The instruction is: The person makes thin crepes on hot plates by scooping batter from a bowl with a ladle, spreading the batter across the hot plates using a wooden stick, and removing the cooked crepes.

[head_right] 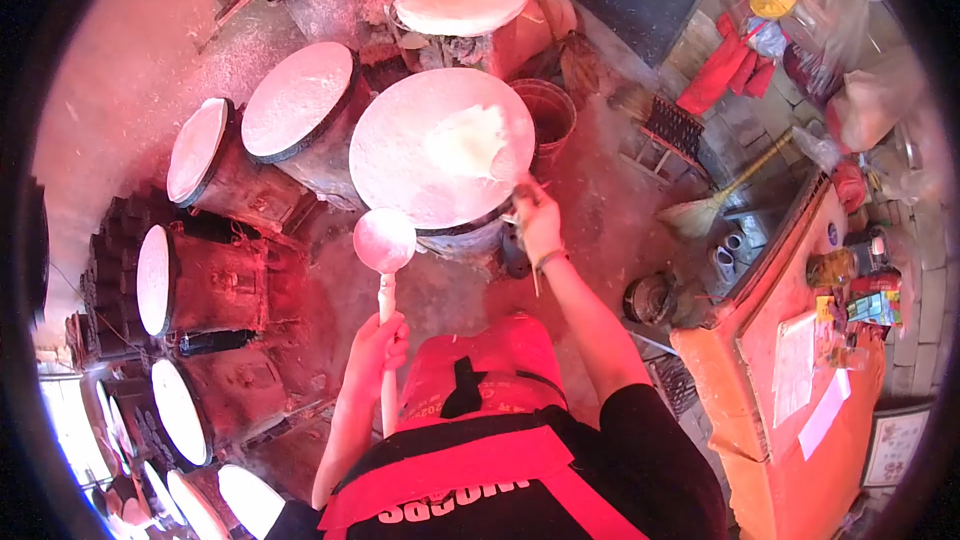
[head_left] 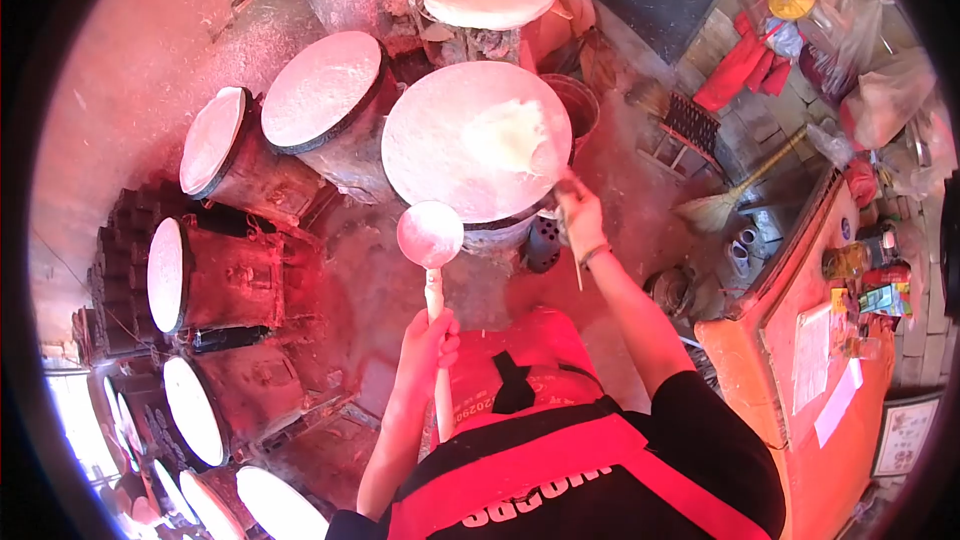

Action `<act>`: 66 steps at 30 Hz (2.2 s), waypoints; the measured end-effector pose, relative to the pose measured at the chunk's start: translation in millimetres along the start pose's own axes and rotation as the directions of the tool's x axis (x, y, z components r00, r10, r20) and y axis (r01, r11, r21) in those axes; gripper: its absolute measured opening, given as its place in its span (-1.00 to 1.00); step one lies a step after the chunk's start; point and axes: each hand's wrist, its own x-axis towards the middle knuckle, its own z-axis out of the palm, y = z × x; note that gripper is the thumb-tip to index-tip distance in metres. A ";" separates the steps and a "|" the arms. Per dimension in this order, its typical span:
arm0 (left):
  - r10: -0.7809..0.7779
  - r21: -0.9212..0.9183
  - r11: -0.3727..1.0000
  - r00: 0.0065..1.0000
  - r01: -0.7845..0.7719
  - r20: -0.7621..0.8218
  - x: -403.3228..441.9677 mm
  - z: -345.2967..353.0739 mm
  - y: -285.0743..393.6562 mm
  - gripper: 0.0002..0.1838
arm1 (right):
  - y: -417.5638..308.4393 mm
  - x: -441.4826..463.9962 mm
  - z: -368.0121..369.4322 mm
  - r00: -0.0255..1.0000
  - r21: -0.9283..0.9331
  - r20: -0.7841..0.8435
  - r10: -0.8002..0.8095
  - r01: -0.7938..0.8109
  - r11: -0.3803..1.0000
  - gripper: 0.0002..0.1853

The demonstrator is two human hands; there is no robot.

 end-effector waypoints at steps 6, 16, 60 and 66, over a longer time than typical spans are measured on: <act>0.046 0.049 0.998 0.999 -0.045 -0.018 23.2 -1.9 10.0 -0.86 | -7.0 -24.0 -30.1 0.953 -0.243 0.174 0.247 -0.201 0.949 -0.67; 0.201 0.385 0.910 0.976 -0.154 -0.084 170.4 19.1 52.5 -0.90 | 44.6 -89.1 -13.4 0.974 0.062 0.024 0.225 -0.226 0.972 -0.64; 0.010 -0.717 0.647 0.944 -0.258 -0.330 -7.7 -393.9 213.6 -0.89 | 125.6 17.1 560.8 0.377 -0.355 0.926 -0.007 0.880 0.315 -0.84; 0.122 -0.740 0.471 0.867 -0.480 -0.484 -11.5 -427.6 277.2 -0.85 | 142.7 54.1 785.9 0.128 -0.112 0.989 -0.076 0.976 0.187 -0.67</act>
